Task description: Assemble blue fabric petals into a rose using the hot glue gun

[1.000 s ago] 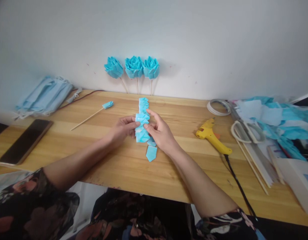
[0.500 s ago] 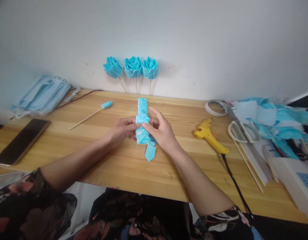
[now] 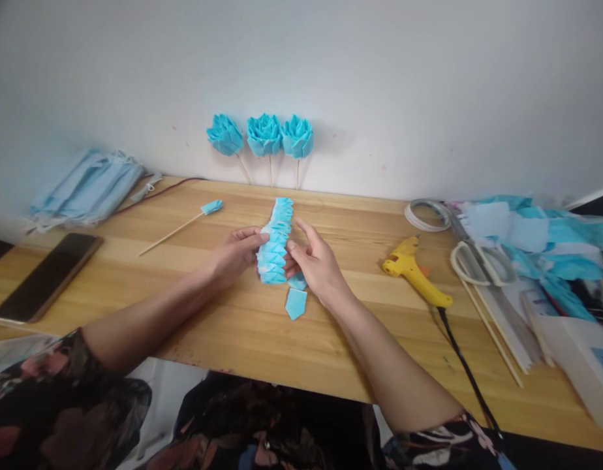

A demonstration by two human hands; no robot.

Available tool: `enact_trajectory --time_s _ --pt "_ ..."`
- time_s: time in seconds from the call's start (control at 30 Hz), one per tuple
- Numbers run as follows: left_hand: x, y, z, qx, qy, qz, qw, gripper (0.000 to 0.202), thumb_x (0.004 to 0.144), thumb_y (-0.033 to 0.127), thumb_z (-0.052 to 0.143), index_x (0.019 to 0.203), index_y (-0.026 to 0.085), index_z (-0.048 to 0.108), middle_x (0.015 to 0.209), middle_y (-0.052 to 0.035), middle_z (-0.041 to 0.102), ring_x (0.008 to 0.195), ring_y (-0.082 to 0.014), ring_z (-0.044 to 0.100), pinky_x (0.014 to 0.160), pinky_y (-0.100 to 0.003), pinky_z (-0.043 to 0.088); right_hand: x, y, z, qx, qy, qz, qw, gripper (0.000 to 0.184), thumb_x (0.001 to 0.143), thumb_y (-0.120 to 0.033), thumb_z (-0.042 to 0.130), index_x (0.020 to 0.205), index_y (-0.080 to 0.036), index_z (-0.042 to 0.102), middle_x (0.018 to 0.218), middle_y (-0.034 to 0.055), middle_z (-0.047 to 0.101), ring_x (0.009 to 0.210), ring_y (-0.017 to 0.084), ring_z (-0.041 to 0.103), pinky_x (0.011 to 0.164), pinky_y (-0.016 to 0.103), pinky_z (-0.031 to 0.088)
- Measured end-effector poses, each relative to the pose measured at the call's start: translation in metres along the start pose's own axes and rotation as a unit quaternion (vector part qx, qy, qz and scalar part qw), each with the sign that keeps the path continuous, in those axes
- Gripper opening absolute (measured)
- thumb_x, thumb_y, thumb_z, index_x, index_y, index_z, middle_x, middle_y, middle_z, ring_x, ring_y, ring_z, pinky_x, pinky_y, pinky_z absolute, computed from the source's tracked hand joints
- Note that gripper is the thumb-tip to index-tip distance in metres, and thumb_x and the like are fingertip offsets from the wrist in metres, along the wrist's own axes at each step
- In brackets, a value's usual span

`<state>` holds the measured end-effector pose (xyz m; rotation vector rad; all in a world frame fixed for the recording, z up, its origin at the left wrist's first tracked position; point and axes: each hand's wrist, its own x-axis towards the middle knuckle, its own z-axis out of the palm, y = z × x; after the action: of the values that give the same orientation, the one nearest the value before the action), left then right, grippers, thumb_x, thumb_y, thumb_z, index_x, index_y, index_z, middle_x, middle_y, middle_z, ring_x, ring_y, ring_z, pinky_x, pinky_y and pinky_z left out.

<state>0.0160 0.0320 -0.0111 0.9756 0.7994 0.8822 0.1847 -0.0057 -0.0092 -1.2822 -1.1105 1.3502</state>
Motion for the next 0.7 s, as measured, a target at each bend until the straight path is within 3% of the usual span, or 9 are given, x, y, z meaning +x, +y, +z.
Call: enact_trajectory --time_s 0.17,0.3,0.47,0.6,0.7 --pt "-0.0012 -0.0001 -0.0004 0.059 -0.018 0.007 0.998 0.037 0.070 0.047 0.076 0.074 0.013 0.063 0.055 0.0021 0.058 0.041 -0.0075 0.050 0.041 -0.020 0.043 -0.0007 -0.0024 -0.0018 0.032 0.020 -0.024 0.999 0.059 0.088 -0.051 0.059 0.141 -0.028 0.045 0.082 0.0005 0.065 0.071 0.016 0.064 0.063 0.032 0.055" --pt "-0.0028 -0.0035 0.0005 0.116 -0.065 -0.003 0.991 0.044 0.072 0.055 0.074 0.071 0.012 0.062 0.055 -0.0004 0.060 0.042 -0.0087 0.054 0.044 -0.020 0.044 0.0014 -0.0008 -0.0028 0.031 -0.003 -0.047 0.998 0.066 0.077 -0.040 0.074 0.136 -0.027 0.048 0.076 -0.0034 0.063 0.065 0.014 0.059 0.061 0.029 0.051" --pt "-0.0025 -0.0051 0.0027 0.038 -0.078 -0.026 0.996 0.060 0.076 0.071 0.061 0.074 0.011 0.061 0.059 -0.0041 0.060 0.047 -0.0121 0.058 0.042 -0.023 0.048 0.0032 -0.0004 -0.0030 0.041 -0.002 -0.057 0.998 0.061 0.074 -0.036 0.074 0.128 -0.027 0.050 0.072 -0.0053 0.063 0.062 0.014 0.059 0.060 0.029 0.050" --pt "0.0003 -0.0048 0.0008 0.005 -0.061 -0.053 0.997 0.052 0.070 0.062 0.073 0.076 0.012 0.059 0.058 -0.0017 0.059 0.047 -0.0112 0.057 0.042 -0.022 0.048 0.0014 -0.0003 -0.0004 0.044 -0.029 -0.048 0.997 0.062 0.072 -0.037 0.077 0.125 -0.025 0.048 0.071 -0.0058 0.065 0.059 0.014 0.060 0.057 0.028 0.050" --pt "0.0020 -0.0039 -0.0020 -0.012 -0.047 -0.037 0.998 0.043 0.069 0.048 0.079 0.081 0.011 0.060 0.060 0.0002 0.059 0.046 -0.0091 0.055 0.044 -0.020 0.047 0.0006 0.0008 -0.0003 0.009 -0.028 -0.041 0.999 0.064 0.076 -0.038 0.075 0.132 -0.025 0.048 0.064 -0.0067 0.060 0.055 0.013 0.056 0.054 0.026 0.049"
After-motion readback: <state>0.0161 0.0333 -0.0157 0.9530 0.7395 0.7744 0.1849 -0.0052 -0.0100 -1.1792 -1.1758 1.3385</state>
